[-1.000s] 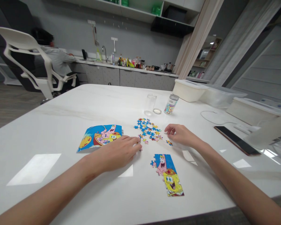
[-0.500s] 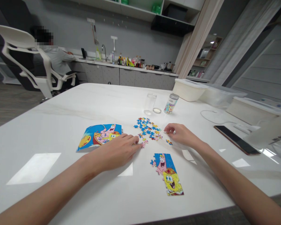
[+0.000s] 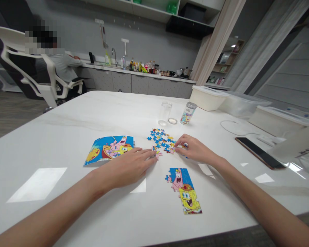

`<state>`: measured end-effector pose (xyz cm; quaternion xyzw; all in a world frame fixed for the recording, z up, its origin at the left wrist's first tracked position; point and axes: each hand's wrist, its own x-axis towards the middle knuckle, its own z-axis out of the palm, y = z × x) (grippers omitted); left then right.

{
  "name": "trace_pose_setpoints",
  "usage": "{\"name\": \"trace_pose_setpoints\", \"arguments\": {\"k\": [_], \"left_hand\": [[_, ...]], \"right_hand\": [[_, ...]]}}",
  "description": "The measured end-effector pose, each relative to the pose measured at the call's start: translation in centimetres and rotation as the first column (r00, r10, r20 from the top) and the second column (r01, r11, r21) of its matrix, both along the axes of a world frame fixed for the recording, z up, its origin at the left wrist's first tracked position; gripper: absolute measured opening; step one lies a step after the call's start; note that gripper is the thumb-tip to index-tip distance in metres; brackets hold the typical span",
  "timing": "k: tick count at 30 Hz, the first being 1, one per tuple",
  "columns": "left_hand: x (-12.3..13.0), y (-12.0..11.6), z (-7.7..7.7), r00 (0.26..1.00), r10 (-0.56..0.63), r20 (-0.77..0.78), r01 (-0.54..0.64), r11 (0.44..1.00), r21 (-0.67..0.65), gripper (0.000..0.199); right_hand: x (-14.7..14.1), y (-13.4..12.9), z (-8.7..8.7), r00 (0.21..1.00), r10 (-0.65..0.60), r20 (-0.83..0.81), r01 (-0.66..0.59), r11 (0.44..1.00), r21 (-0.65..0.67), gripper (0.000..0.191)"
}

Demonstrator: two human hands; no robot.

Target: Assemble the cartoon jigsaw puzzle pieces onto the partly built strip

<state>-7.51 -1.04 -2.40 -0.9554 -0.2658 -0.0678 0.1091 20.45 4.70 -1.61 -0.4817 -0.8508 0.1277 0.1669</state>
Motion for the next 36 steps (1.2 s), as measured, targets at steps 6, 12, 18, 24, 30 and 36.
{"name": "trace_pose_setpoints", "arguments": {"k": [6, 12, 18, 24, 30, 36], "left_hand": [[0.0, 0.0, -0.1, 1.0, 0.014, -0.014, -0.014, 1.0, 0.02, 0.039], [-0.1, -0.1, 0.0, 0.999, 0.014, 0.047, -0.013, 1.0, -0.028, 0.033], [-0.1, 0.0, -0.1, 0.995, 0.016, 0.095, -0.009, 0.998, -0.069, 0.029], [0.1, -0.1, 0.0, 0.995, 0.026, 0.092, -0.022, 0.999, -0.047, 0.028], [-0.1, 0.3, 1.7, 0.968, 0.252, -0.008, -0.252, 0.968, 0.019, 0.016], [-0.7, 0.7, 1.6, 0.965, 0.261, 0.006, -0.261, 0.964, 0.061, 0.028]], "right_hand": [[-0.2, -0.2, 0.1, 0.999, 0.039, -0.016, -0.038, 0.999, 0.018, 0.007], [-0.2, -0.3, 0.0, 0.991, 0.126, -0.05, -0.127, 0.992, -0.011, 0.014], [-0.3, -0.3, 0.0, 0.989, 0.132, -0.061, -0.132, 0.991, -0.007, 0.005], [-0.3, -0.4, 0.3, 0.991, 0.117, -0.063, -0.116, 0.993, 0.014, 0.004], [-0.5, -0.5, 0.5, 0.993, 0.044, -0.109, -0.044, 0.999, 0.007, 0.005], [-0.6, -0.5, 0.6, 0.981, -0.02, -0.192, 0.005, 0.997, -0.078, 0.006]]}}
